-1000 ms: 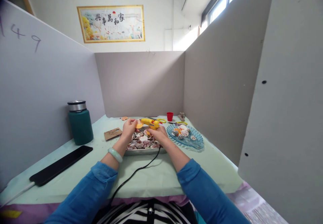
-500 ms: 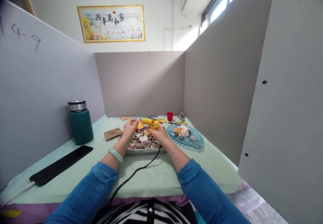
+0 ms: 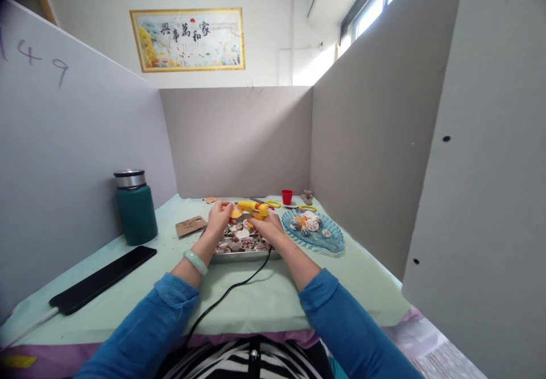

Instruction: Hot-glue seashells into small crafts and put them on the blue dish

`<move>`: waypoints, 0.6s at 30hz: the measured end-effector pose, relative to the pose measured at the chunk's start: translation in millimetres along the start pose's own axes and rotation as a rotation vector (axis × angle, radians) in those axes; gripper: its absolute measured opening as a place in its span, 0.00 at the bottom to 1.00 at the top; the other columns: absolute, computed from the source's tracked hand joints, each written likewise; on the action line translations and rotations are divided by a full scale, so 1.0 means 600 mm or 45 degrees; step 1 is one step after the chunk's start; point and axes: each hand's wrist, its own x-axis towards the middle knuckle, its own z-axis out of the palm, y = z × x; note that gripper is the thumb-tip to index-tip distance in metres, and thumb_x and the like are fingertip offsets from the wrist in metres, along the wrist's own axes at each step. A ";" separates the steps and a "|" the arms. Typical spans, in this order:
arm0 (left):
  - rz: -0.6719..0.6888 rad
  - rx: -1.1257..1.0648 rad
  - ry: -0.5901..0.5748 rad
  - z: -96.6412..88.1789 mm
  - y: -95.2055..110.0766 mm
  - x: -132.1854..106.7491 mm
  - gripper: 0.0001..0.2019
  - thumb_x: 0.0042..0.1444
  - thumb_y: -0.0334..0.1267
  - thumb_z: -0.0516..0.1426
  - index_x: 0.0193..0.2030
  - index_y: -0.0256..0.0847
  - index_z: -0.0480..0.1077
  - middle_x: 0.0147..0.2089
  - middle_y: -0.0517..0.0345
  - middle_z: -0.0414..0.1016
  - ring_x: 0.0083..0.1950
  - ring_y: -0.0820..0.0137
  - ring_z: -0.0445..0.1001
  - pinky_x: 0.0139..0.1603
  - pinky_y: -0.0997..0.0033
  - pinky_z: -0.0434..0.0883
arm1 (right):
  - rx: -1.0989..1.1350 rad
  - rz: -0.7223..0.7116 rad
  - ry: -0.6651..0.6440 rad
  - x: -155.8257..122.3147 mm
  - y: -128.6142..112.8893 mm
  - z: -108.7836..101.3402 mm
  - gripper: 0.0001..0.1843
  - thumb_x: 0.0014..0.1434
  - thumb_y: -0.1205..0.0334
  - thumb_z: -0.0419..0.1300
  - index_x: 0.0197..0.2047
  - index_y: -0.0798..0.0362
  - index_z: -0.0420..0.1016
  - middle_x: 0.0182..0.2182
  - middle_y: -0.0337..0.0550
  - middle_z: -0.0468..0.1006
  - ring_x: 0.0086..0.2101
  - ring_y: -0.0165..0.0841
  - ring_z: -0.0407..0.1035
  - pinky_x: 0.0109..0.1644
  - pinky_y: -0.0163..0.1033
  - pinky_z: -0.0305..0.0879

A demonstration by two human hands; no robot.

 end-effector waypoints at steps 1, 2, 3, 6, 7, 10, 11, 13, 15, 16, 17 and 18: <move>0.003 0.000 -0.001 0.000 0.000 0.000 0.08 0.55 0.39 0.50 0.38 0.38 0.64 0.28 0.57 0.73 0.17 0.73 0.69 0.20 0.74 0.66 | 0.002 0.012 0.011 0.000 -0.001 0.000 0.12 0.47 0.54 0.60 0.25 0.55 0.72 0.15 0.35 0.68 0.15 0.25 0.60 0.18 0.30 0.54; 0.007 0.000 -0.004 0.000 -0.001 0.000 0.08 0.55 0.39 0.51 0.38 0.38 0.64 0.28 0.57 0.73 0.17 0.73 0.69 0.20 0.74 0.66 | 0.000 0.025 0.023 -0.001 -0.001 -0.001 0.12 0.47 0.54 0.60 0.25 0.55 0.73 0.15 0.35 0.68 0.15 0.25 0.60 0.18 0.30 0.54; 0.010 -0.001 -0.004 0.000 -0.001 0.000 0.07 0.55 0.39 0.51 0.37 0.38 0.64 0.28 0.57 0.73 0.17 0.73 0.69 0.19 0.74 0.66 | -0.003 0.032 0.027 -0.001 -0.002 -0.001 0.12 0.47 0.53 0.59 0.25 0.55 0.73 0.15 0.35 0.68 0.15 0.25 0.60 0.18 0.30 0.54; 0.013 -0.013 0.008 0.001 -0.001 0.001 0.06 0.55 0.37 0.50 0.37 0.38 0.64 0.27 0.58 0.72 0.17 0.73 0.69 0.19 0.75 0.65 | -0.011 0.005 -0.006 -0.001 -0.002 -0.002 0.13 0.48 0.53 0.59 0.25 0.55 0.73 0.15 0.35 0.69 0.16 0.25 0.60 0.19 0.29 0.55; 0.012 -0.018 0.011 0.001 -0.001 0.001 0.06 0.55 0.37 0.50 0.36 0.38 0.64 0.27 0.58 0.73 0.17 0.73 0.69 0.19 0.75 0.65 | -0.011 -0.010 -0.015 -0.001 -0.001 -0.002 0.12 0.48 0.53 0.59 0.25 0.55 0.73 0.15 0.35 0.69 0.16 0.25 0.60 0.19 0.29 0.55; 0.012 -0.026 0.018 0.000 -0.004 0.003 0.07 0.55 0.38 0.50 0.37 0.38 0.64 0.28 0.57 0.73 0.16 0.73 0.69 0.19 0.74 0.65 | -0.011 -0.007 0.002 0.001 0.002 -0.001 0.12 0.47 0.53 0.59 0.26 0.55 0.73 0.15 0.35 0.69 0.16 0.25 0.61 0.19 0.30 0.55; 0.013 -0.022 0.019 0.000 -0.005 0.004 0.08 0.55 0.38 0.50 0.38 0.38 0.64 0.28 0.57 0.73 0.16 0.73 0.69 0.19 0.74 0.65 | -0.013 0.004 0.013 0.002 0.003 0.000 0.12 0.47 0.53 0.59 0.26 0.55 0.73 0.15 0.35 0.69 0.16 0.26 0.61 0.19 0.30 0.55; 0.006 -0.008 0.021 0.000 -0.008 0.005 0.08 0.55 0.39 0.51 0.39 0.37 0.65 0.28 0.57 0.73 0.17 0.73 0.69 0.20 0.74 0.66 | -0.026 0.009 0.021 0.003 0.006 0.001 0.13 0.47 0.53 0.59 0.27 0.55 0.74 0.15 0.35 0.69 0.16 0.26 0.61 0.19 0.30 0.54; -0.024 -0.010 0.036 -0.001 -0.008 0.007 0.09 0.55 0.39 0.51 0.40 0.37 0.65 0.28 0.56 0.74 0.17 0.73 0.69 0.20 0.74 0.66 | -0.050 -0.001 0.020 0.004 0.008 0.001 0.13 0.48 0.53 0.59 0.29 0.55 0.75 0.16 0.35 0.69 0.17 0.27 0.62 0.20 0.31 0.54; -0.050 -0.022 0.052 -0.001 -0.007 0.008 0.09 0.55 0.38 0.51 0.40 0.37 0.65 0.29 0.56 0.74 0.17 0.73 0.69 0.20 0.74 0.66 | -0.062 -0.001 0.019 0.004 0.008 0.001 0.13 0.48 0.52 0.59 0.29 0.54 0.75 0.16 0.35 0.69 0.17 0.27 0.62 0.20 0.31 0.54; -0.086 -0.041 0.073 -0.003 -0.005 0.008 0.09 0.55 0.38 0.51 0.40 0.37 0.65 0.29 0.56 0.74 0.17 0.74 0.69 0.20 0.75 0.65 | -0.071 0.000 0.015 0.003 0.007 -0.001 0.14 0.48 0.52 0.59 0.30 0.54 0.75 0.16 0.35 0.69 0.17 0.27 0.62 0.21 0.31 0.54; -0.131 -0.065 0.096 -0.004 -0.003 0.008 0.09 0.55 0.37 0.51 0.40 0.37 0.65 0.30 0.56 0.73 0.17 0.74 0.69 0.20 0.75 0.65 | -0.075 0.002 0.013 0.002 0.006 -0.002 0.14 0.48 0.51 0.59 0.30 0.54 0.75 0.16 0.35 0.69 0.17 0.27 0.62 0.21 0.31 0.55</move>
